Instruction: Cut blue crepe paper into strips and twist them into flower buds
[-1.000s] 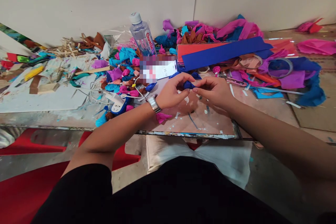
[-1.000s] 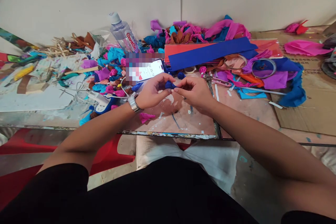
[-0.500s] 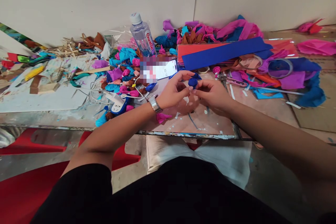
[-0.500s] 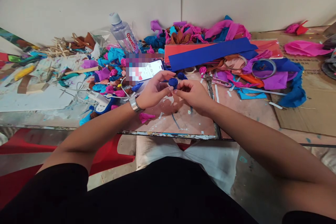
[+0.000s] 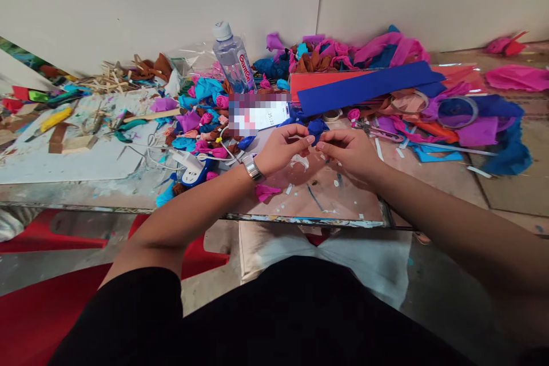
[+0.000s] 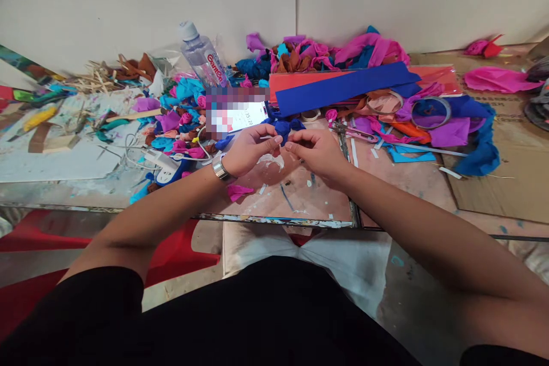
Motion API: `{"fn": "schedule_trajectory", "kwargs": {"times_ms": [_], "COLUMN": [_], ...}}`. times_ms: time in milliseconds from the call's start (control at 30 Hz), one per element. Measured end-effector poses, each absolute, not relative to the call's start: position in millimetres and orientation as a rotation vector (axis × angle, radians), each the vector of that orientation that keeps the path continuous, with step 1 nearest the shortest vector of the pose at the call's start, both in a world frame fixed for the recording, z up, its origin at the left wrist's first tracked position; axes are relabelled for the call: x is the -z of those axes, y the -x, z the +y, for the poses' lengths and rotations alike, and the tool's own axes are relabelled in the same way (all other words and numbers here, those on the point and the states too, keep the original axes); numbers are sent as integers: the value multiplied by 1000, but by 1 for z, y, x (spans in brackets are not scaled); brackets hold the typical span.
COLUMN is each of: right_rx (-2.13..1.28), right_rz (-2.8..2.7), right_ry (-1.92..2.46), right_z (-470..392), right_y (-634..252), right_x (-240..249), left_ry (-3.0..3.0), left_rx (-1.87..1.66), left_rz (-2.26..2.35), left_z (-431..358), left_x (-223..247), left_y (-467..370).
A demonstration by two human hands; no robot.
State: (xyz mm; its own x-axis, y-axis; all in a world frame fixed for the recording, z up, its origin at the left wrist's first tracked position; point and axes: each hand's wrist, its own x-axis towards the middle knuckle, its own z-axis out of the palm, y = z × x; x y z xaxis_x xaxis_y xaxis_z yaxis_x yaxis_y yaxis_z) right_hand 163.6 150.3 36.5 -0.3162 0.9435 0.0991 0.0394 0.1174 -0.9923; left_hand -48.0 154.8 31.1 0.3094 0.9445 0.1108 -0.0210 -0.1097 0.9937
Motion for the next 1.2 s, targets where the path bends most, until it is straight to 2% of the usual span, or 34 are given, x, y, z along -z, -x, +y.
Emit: {"fn": "schedule_trajectory", "kwargs": {"times_ms": [633, 1200], "right_rx": [-1047, -1080], "right_rz": [-1612, -1601], "right_ry": [1023, 1010], "right_z": [157, 160], "right_y": [-165, -167], "right_x": [-27, -28], "left_ry": [-1445, -1367], "left_rx": [-1053, -988], "left_rz": [904, 847], "left_z": [156, 157], "left_x": [-26, -25], "left_y": [48, 50]}}
